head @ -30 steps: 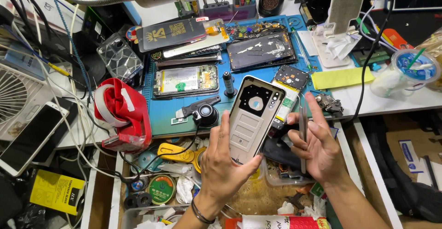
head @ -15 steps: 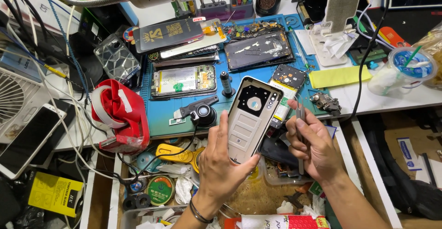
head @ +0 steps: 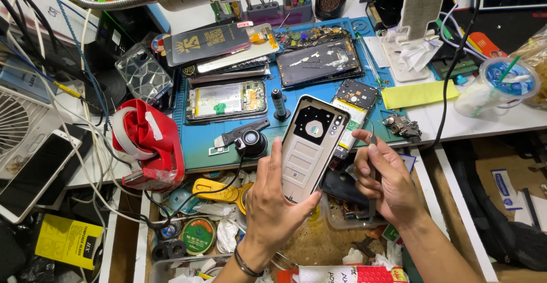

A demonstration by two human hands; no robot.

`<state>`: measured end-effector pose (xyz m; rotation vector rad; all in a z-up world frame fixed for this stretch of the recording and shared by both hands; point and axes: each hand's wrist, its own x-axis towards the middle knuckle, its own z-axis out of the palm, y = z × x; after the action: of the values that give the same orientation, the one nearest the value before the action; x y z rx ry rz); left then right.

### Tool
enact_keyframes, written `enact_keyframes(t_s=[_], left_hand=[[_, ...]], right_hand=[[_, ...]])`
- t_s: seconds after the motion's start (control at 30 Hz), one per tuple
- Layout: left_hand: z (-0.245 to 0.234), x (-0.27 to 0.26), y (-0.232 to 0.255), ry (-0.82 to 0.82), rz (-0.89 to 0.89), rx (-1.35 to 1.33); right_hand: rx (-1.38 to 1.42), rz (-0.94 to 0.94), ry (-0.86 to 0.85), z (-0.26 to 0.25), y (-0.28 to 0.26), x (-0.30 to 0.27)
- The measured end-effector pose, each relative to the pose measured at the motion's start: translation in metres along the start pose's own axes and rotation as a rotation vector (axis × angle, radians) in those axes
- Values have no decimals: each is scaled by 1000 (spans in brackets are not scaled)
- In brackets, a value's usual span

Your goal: Searching for specific components or tools within a cluttered drawer and a container of small electronic parts while holding a phone back cover.

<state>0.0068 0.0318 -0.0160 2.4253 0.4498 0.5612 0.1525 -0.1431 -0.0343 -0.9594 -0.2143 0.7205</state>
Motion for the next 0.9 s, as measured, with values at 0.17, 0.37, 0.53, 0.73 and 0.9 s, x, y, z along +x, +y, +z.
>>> enact_keyframes(t_s=[0.17,0.37,0.53,0.73,0.9], left_hand=[[0,0,0,3,0,0],[0,0,-1,14,6,-5],[-1,-2,0,34,31,-46],[-1,-8,-2,137,148,-121],[2,-11,-8,185,211,-121]], right_hand=[[-10,-10,16,1,-1,-1],[-11,-29,26,2,-3,-2],[10,-53,37,0,-7,-3],[-184,-139,-79,-13,-16,-9],[-1412,181,-224,8,-27,-13]])
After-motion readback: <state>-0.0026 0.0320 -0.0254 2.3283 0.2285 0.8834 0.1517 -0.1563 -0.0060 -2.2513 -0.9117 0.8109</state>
